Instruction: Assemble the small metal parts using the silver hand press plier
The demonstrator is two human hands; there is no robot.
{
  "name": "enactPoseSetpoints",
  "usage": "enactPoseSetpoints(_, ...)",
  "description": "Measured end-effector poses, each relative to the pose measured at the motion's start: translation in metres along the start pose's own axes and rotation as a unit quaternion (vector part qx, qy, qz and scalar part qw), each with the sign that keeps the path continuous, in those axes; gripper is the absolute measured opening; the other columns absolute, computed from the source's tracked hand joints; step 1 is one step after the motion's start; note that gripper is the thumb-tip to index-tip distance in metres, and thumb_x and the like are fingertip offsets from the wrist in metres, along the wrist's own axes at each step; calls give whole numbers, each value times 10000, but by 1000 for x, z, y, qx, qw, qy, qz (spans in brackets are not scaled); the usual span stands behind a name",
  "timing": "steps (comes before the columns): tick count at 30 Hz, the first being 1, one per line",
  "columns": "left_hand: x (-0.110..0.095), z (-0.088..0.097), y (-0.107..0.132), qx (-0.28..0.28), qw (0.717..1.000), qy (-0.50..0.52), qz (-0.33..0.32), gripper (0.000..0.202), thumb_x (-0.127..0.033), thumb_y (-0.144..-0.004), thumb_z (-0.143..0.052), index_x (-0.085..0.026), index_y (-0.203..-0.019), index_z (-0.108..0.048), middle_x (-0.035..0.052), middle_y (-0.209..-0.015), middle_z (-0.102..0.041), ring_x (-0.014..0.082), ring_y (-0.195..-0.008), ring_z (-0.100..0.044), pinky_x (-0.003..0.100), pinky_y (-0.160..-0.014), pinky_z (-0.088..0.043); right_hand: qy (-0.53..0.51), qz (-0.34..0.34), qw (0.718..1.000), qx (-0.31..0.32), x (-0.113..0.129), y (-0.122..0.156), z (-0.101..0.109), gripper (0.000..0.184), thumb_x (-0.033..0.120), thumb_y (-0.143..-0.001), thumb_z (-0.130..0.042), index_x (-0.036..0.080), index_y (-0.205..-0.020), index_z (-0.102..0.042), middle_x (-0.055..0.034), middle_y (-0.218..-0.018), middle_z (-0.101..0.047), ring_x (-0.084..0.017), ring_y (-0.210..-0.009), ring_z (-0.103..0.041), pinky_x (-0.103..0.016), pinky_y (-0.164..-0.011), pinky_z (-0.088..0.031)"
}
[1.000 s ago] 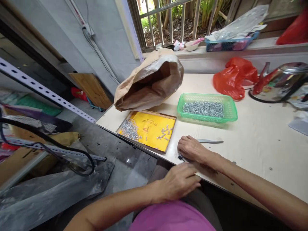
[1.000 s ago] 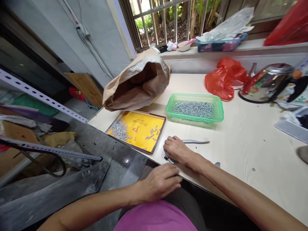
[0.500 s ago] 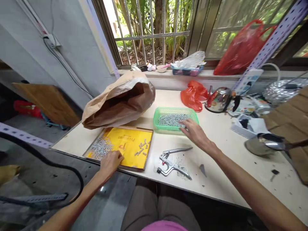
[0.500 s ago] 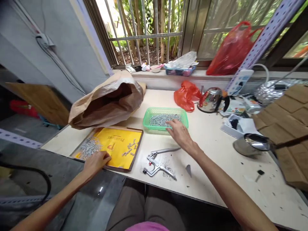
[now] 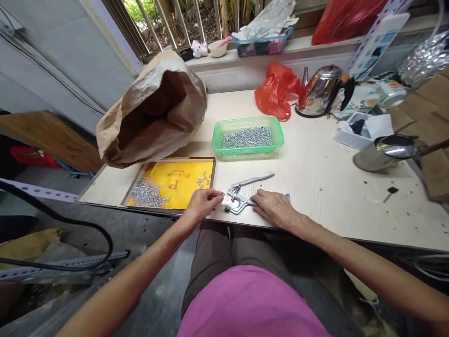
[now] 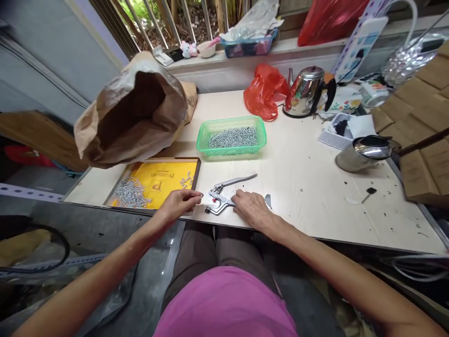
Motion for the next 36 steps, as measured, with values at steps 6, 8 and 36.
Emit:
enactPoseSetpoints(6,4,-34,-16,33,987,120,100,161,-252,-693,-715,-118,-743,-643,-44,-517,-541,54,-421,-445,178,-415,-335,14,21,1000,7,-11,2,-1,210,191,-960,-372,194,-985,-580,-74,-992,-606,-184,-833,-583,-288,-646,-372)
enactPoseSetpoints(8,11,-38,-19,57,979,131,144,214,-283,-685,-745,-113,-773,-649,-56,-476,-501,46,-391,-402,171,-381,-280,13,21,1000,16,-14,1,0,219,186,-963,-359,199,-999,-574,-75,-993,-602,-181,-828,-572,-285,-644,-360)
enactPoseSetpoints(36,7,-48,-18,173,956,11,238,269,-287,-729,-712,-138,-576,-550,-58,-408,-462,41,-334,-365,180,-368,-249,57,81,995,-8,-55,-25,14,906,637,-709,-641,106,-1387,-359,-213,-1347,-486,-373,-1201,-414,-474,-915,-330)
Point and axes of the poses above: each hand's wrist, its own y-axis away from the middle knuckle, its own z-axis out of the back of the hand, x = y × z, the point moved 2 cm from there along -y, towards the middle knuckle
